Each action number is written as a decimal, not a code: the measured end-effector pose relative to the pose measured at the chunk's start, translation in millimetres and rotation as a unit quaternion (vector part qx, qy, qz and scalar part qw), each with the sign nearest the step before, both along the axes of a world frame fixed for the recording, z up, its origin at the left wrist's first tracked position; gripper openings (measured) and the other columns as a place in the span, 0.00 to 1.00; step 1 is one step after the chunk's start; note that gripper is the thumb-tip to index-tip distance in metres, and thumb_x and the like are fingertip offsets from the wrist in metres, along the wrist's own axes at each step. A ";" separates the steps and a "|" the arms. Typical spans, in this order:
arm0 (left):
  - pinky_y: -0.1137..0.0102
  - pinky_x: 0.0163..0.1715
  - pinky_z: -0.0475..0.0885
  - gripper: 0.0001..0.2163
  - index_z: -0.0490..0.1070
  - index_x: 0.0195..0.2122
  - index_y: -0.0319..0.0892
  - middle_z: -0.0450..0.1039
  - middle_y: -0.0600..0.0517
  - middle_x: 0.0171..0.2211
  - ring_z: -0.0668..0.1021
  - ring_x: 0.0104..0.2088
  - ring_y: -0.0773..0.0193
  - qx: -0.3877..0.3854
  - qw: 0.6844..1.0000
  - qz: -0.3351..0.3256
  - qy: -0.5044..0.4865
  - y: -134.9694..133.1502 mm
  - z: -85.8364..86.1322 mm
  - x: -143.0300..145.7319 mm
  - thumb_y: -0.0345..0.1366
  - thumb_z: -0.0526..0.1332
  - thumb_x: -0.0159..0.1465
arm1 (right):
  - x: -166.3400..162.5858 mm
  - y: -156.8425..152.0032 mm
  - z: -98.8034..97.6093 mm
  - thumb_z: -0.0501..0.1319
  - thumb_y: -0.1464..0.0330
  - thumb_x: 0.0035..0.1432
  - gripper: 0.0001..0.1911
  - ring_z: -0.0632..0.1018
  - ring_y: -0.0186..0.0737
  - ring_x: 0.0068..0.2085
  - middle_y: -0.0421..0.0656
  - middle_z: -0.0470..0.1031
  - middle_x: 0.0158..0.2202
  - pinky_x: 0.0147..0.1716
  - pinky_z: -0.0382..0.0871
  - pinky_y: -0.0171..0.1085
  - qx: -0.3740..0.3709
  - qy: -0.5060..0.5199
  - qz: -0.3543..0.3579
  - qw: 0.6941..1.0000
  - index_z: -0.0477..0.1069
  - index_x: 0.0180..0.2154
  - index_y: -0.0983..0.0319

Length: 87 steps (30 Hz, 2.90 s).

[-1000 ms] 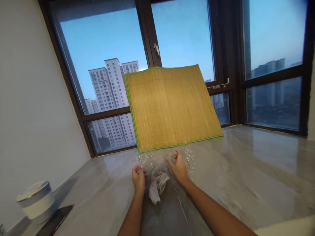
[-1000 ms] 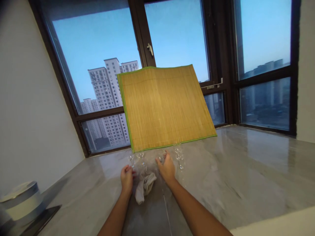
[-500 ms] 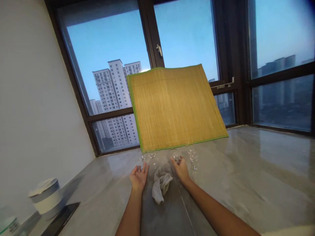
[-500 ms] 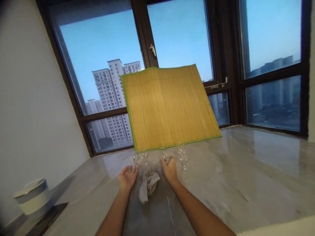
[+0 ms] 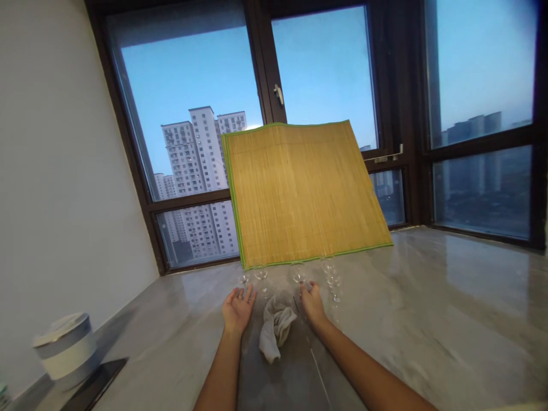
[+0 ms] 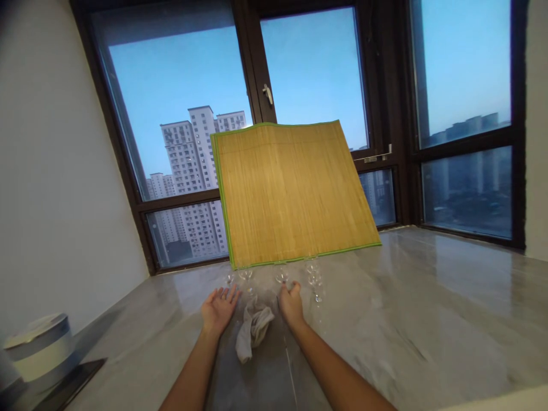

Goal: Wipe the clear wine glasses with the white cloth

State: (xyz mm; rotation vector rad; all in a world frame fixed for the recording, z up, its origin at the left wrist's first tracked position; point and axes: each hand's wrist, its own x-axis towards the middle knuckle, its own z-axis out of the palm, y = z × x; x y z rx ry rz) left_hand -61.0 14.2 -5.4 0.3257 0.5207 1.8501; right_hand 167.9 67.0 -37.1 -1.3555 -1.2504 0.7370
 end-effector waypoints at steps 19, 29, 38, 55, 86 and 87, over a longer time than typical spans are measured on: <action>0.57 0.46 0.76 0.05 0.64 0.36 0.45 0.68 0.51 0.37 0.81 0.41 0.54 -0.089 0.988 0.033 0.125 0.9 4.8 15.4 0.32 0.60 0.61 | 8.9 -46.8 30.3 0.49 0.63 0.65 0.19 0.75 0.56 0.50 0.56 0.79 0.44 0.47 0.64 0.48 0.042 -0.426 0.074 0.901 0.72 0.48 0.64; 0.58 0.45 0.76 0.05 0.66 0.40 0.44 0.69 0.49 0.43 0.81 0.37 0.59 -0.105 0.983 0.031 0.147 0.5 4.9 16.3 0.36 0.58 0.64 | 16.8 -23.4 22.4 0.51 0.62 0.65 0.19 0.74 0.56 0.53 0.57 0.77 0.49 0.51 0.61 0.50 0.027 -0.418 0.074 0.905 0.70 0.51 0.66; 0.58 0.45 0.76 0.05 0.67 0.40 0.45 0.71 0.48 0.46 0.82 0.40 0.56 -0.095 0.984 0.007 0.148 -0.5 5.3 15.2 0.33 0.58 0.62 | 15.1 -28.8 30.8 0.51 0.63 0.65 0.17 0.74 0.52 0.52 0.54 0.77 0.47 0.50 0.63 0.45 0.063 -0.373 0.095 0.921 0.72 0.48 0.64; 0.72 0.29 0.76 0.05 0.68 0.40 0.42 0.69 0.55 0.27 0.79 0.26 0.67 -0.107 0.976 0.012 0.191 -3.9 7.5 24.0 0.34 0.59 0.63 | -2.3 -66.5 28.1 0.69 0.66 0.44 0.40 0.73 0.51 0.56 0.52 0.72 0.56 0.57 0.63 0.44 0.183 -0.270 0.371 0.869 0.63 0.61 0.62; 0.65 0.44 0.69 0.25 0.67 0.57 0.42 0.66 0.47 0.45 0.72 0.37 0.62 -0.016 0.589 0.114 0.800 -17.1 -2.2 50.2 0.37 0.63 0.57 | -4.2 -43.8 32.1 0.53 0.68 0.59 0.31 0.78 0.46 0.45 0.50 0.73 0.49 0.45 0.73 0.44 0.258 -0.036 0.080 0.962 0.51 0.63 0.62; 0.65 0.45 0.69 0.24 0.67 0.57 0.42 0.66 0.48 0.44 0.72 0.37 0.62 -0.010 0.585 0.106 0.804 -17.7 -1.0 51.2 0.36 0.63 0.57 | -3.4 -42.8 32.3 0.53 0.68 0.59 0.31 0.78 0.47 0.46 0.50 0.73 0.50 0.46 0.72 0.45 0.253 -0.045 0.071 0.964 0.51 0.63 0.62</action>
